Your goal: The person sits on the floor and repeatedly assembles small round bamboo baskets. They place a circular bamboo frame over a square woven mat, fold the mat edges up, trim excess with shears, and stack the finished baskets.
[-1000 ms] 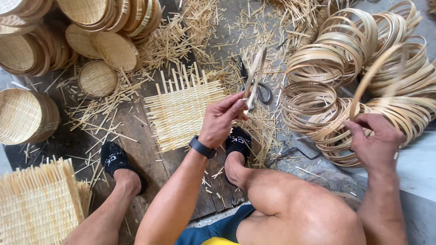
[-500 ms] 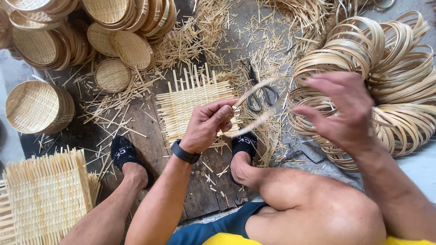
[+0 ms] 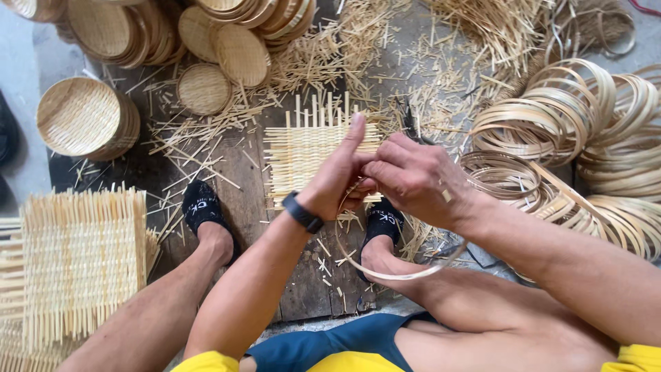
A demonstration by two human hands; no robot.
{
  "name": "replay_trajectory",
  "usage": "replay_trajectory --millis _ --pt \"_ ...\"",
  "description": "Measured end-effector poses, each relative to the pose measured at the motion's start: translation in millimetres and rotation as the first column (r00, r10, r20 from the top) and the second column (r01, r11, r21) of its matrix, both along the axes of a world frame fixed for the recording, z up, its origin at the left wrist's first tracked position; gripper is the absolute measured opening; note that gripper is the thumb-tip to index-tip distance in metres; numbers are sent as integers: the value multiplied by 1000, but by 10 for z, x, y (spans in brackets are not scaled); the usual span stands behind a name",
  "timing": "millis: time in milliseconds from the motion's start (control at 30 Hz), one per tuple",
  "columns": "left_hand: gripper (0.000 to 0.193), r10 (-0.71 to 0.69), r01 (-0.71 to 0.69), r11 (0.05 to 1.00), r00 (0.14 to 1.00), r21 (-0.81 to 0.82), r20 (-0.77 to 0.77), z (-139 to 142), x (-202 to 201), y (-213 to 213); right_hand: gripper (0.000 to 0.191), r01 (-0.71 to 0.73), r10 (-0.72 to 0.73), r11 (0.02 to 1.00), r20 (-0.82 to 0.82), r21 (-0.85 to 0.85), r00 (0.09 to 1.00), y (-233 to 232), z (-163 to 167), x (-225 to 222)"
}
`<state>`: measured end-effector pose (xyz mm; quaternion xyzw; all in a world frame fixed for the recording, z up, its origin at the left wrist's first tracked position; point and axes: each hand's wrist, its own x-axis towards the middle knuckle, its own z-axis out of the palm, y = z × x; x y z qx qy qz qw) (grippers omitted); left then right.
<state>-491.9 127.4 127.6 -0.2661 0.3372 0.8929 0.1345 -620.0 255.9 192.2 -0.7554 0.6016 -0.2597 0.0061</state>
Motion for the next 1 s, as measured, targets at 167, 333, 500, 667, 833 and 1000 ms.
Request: replay_trajectory --millis 167,333,500,667,833,1000 --pt "74 187 -169 975 976 -147 114 -172 20 131 15 66 -64 998 -58 21 996 -98 -138 115" --pt "71 283 -280 957 958 -73 39 -361 63 168 16 63 -66 994 24 94 998 -222 -303 77" --pt "61 387 -384 922 911 50 -144 -537 168 -90 72 107 -146 982 265 156 953 -410 -280 -371" --pt "43 736 -646 677 594 352 -326 -687 352 -442 54 -97 -559 827 829 554 -24 -283 -452 -669" --pt "40 633 -590 774 732 231 -252 -629 450 -660 38 -174 -400 914 880 365 -257 -169 -885 -649" --pt "35 362 -366 929 929 -58 -74 -486 397 -758 38 -258 -531 844 802 470 -274 -180 -1017 -609"
